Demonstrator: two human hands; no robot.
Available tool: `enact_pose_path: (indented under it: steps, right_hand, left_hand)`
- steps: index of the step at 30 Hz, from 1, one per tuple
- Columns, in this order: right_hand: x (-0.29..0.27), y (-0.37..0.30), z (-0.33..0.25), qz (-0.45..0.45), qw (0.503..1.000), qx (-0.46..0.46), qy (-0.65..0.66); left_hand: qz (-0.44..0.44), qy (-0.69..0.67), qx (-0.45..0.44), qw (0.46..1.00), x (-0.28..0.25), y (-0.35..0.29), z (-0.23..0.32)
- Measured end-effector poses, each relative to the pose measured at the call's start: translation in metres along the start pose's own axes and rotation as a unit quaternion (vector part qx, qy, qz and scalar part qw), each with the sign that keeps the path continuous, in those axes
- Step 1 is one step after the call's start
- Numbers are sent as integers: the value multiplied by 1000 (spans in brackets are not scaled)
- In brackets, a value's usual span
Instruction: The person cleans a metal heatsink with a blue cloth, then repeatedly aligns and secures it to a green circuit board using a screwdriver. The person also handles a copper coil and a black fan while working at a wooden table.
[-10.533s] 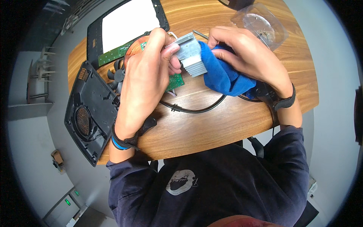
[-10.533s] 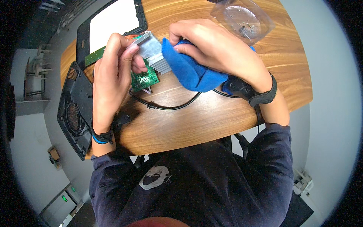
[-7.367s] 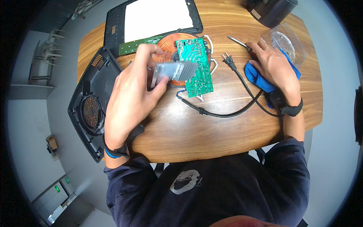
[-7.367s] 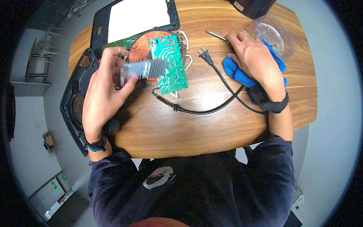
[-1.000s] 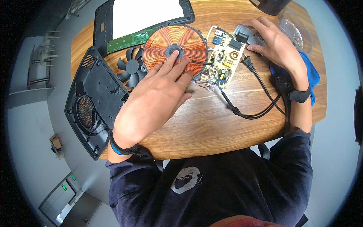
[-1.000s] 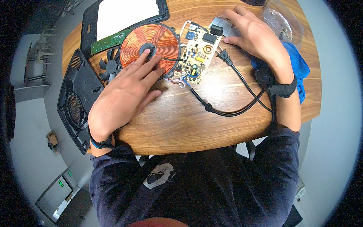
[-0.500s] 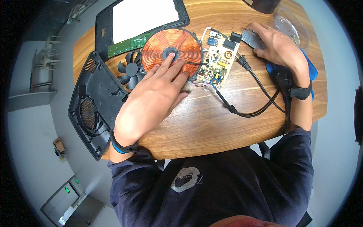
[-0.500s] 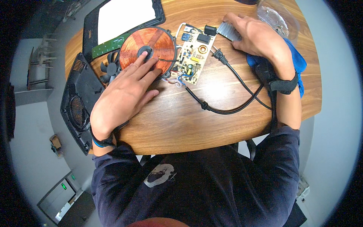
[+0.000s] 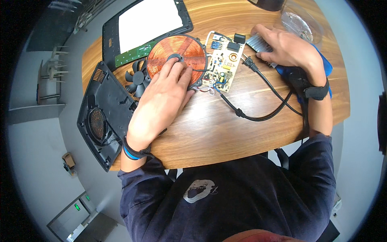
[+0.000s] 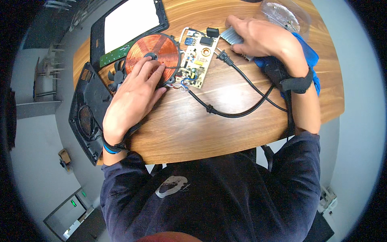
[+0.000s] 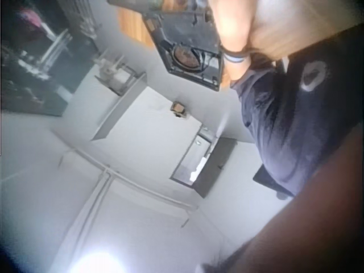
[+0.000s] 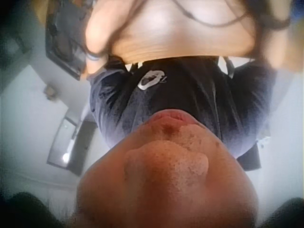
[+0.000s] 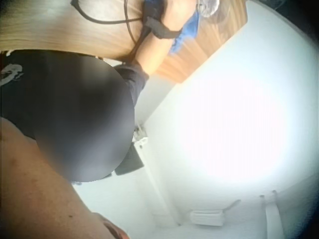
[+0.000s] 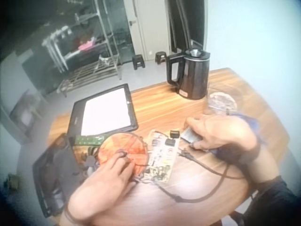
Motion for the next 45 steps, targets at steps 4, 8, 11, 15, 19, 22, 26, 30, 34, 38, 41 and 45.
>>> enact_pose_path:
  steps: [4,8,11,15,19,22,26,30,34,38,41,45]
  right_hand:
    - [0,-4,-4,34,999,-11,9]
    - [1,-11,2,87,995,-32,25]
    - [5,-20,8,138,989,-41,38]
    - [12,-27,15,205,974,-81,44]
    - [18,-29,19,234,959,-128,94]
    - [21,-30,16,201,969,-98,107]
    - [28,-32,13,204,972,-95,72]
    - [32,-30,15,210,972,-87,50]
    - [34,-32,15,226,970,-72,50]
    - [35,-29,13,258,963,-55,63]
    - [31,-28,10,270,957,-68,81]
    - [30,-29,12,243,965,-38,89]
  left_hand:
    - [-8,5,3,1000,-3,1,5]
    - [-24,-41,13,999,-13,3,6]
    - [-18,-53,22,998,-24,8,12]
    - [-46,-87,54,994,-27,29,26]
    - [-40,-55,92,993,-19,46,32]
    - [-48,-23,101,993,-16,57,41]
    - [-99,0,109,989,-8,69,51]
    - [-138,25,87,986,3,73,57]
    - [-178,29,84,980,-7,82,61]
    - [-125,46,106,985,-10,101,55]
    - [-61,16,133,989,-1,121,52]
    - [-139,35,135,980,7,153,51]
Point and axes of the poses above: each hand's wrist, its own y-axis towards the middle knuckle, its own x-axis out of the palm, z = x × y, the point moved 2 cm from there along y, towards the middle knuckle, and after that the axes turned 9 degrees about -x, right-handed, at the moved point
